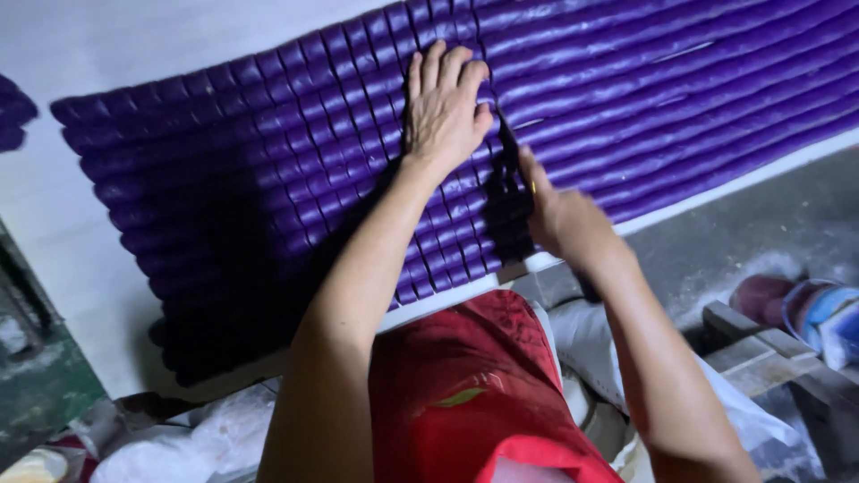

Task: The person uses a knife to cut long purple dough strands laid on a white table into small uniform pieces. They hold the dough with one hand and slice repeatedly across the rows, accumulating cut pieces on the table.

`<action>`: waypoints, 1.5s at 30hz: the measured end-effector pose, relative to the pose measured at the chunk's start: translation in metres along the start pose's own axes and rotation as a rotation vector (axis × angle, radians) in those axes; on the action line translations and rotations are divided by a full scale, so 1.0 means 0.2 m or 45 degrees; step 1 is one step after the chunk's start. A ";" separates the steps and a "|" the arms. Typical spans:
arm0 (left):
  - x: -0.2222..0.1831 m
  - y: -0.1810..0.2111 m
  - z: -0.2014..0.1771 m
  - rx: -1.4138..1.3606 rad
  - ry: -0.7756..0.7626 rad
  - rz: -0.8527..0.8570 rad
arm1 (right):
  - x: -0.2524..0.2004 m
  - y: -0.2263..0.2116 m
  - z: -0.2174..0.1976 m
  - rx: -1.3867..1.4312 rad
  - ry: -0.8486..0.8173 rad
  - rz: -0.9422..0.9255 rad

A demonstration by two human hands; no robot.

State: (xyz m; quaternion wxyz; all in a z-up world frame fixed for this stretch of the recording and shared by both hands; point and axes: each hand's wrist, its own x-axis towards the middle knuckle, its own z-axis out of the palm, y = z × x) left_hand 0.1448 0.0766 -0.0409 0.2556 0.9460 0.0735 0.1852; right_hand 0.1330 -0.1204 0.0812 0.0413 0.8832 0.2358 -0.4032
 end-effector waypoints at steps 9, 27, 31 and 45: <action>-0.40 0.26 0.02 -0.045 -0.077 0.044 | -0.10 -0.01 0.03 0.104 -0.015 0.041; -0.73 0.58 -0.02 -0.097 -0.255 0.111 | -0.43 0.19 0.27 0.113 -0.205 0.062; -0.75 0.57 0.00 -0.099 -0.188 0.092 | -0.73 0.30 0.35 0.178 -0.378 0.104; -0.40 0.37 -0.25 -0.257 0.000 -0.025 | 0.36 0.21 -0.03 0.330 0.754 -0.346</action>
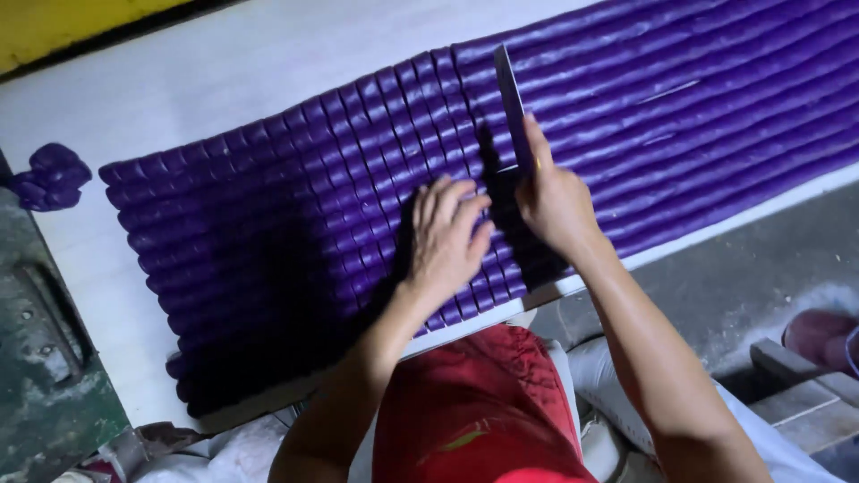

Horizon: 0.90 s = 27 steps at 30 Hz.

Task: The person uses a knife to cut long purple dough strands laid on a white table into small uniform pieces. They hold the dough with one hand and slice repeatedly across the rows, accumulating cut pieces on the table.

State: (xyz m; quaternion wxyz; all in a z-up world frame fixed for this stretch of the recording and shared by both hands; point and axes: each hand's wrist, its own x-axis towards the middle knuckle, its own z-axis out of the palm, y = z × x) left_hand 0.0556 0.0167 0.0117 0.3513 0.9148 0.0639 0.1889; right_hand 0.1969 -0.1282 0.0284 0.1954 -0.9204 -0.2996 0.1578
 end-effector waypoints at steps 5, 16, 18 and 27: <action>0.20 -0.21 -0.03 0.089 0.106 -0.016 | 0.29 -0.08 0.00 -0.030 -0.088 0.070; 0.72 -0.51 0.11 0.148 0.095 0.016 | 0.37 -0.14 -0.01 -0.057 -0.176 0.146; 0.85 -0.58 0.17 0.268 -0.009 -0.033 | 0.37 -0.16 -0.02 -0.053 -0.232 0.177; 0.94 -0.68 0.29 0.350 -0.029 0.010 | 0.66 -0.29 -0.16 -0.029 -0.325 0.119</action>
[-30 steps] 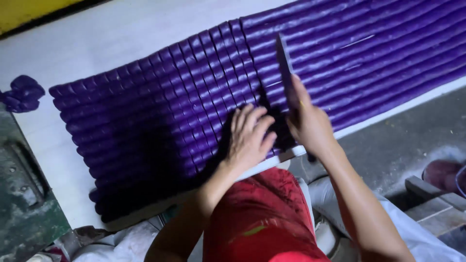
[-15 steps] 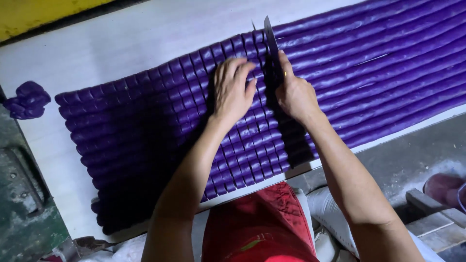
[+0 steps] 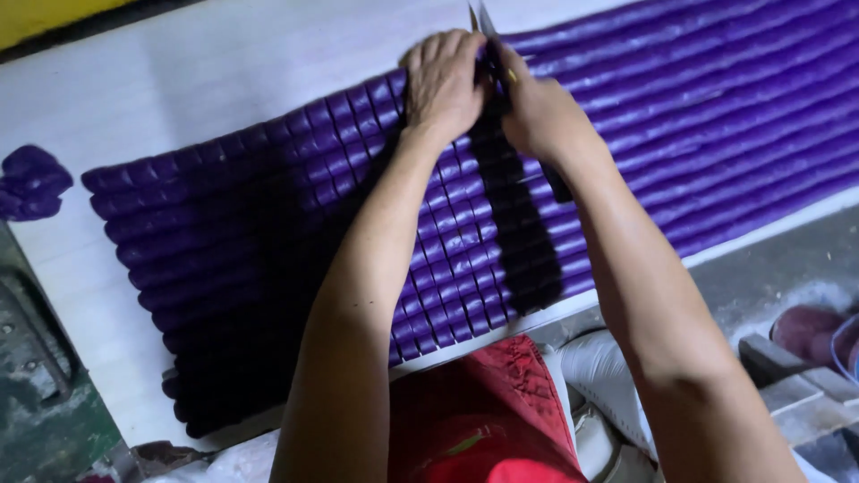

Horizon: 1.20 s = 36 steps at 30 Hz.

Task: The person uses a knife to cut long purple dough strands laid on a white table into small uniform pieces. They hold the dough with one hand and slice repeatedly across the rows, accumulating cut pieces on the table.

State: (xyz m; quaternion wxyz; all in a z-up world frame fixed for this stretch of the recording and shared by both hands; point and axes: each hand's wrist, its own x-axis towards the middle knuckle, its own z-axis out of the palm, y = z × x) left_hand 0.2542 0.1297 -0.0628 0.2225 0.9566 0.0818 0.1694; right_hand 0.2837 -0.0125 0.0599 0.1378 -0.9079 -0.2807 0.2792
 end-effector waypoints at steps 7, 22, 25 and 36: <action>-0.02 0.01 -0.04 -0.076 0.042 -0.025 | -0.38 -0.06 -0.03 -0.117 -0.372 0.273; -0.44 0.32 -0.12 -0.094 0.009 0.043 | -0.68 0.05 0.10 -0.147 -0.311 0.181; -0.44 0.30 -0.11 -0.125 0.006 0.030 | -0.89 0.10 0.19 -0.223 -0.484 0.364; -0.82 0.59 -0.12 -0.110 -0.109 0.049 | -0.95 0.22 0.28 -0.196 -0.385 0.349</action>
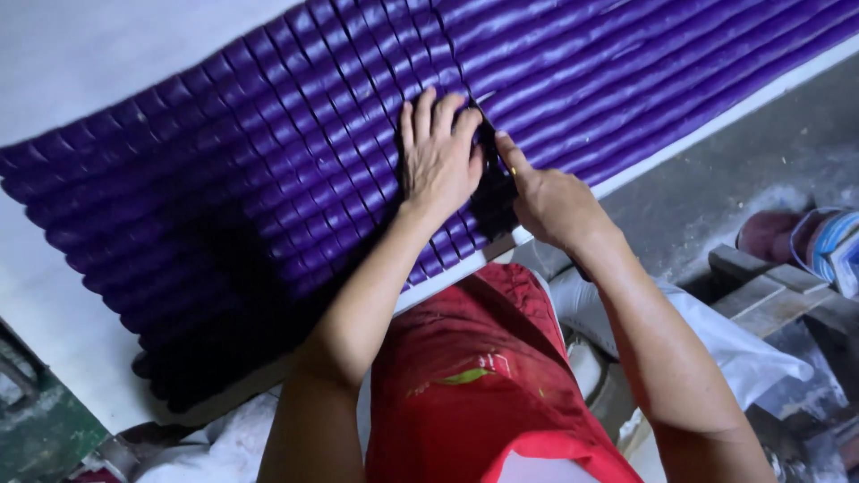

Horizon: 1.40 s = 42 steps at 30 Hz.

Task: The person uses a knife to cut long purple dough strands laid on a white table into small uniform pieces. They hold the dough with one hand and slice repeatedly across the rows, accumulating cut pieces on the table.

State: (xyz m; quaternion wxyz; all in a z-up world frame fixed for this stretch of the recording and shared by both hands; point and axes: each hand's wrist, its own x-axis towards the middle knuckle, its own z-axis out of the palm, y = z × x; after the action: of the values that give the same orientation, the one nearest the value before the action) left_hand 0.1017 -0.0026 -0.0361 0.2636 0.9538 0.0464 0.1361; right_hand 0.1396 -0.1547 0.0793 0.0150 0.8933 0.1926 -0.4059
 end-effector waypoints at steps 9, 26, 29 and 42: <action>-0.06 0.04 -0.03 -0.048 0.133 0.034 | -0.31 0.09 0.15 0.098 -0.135 0.094; -0.33 0.46 -0.04 -0.010 0.003 -0.028 | -0.76 0.67 0.15 0.441 0.019 -0.072; -0.24 0.45 -0.08 0.146 0.021 -0.156 | -0.76 0.88 0.10 0.554 0.312 -0.027; -0.17 0.40 0.03 0.231 -0.045 -0.102 | -0.16 0.51 -0.01 0.431 0.377 -0.400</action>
State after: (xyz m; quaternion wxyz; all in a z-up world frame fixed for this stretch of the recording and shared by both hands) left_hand 0.0731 -0.0797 -0.0073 0.1823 0.9734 0.0921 0.1040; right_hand 0.1571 -0.2594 0.0907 -0.2258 0.8919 0.2582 -0.2946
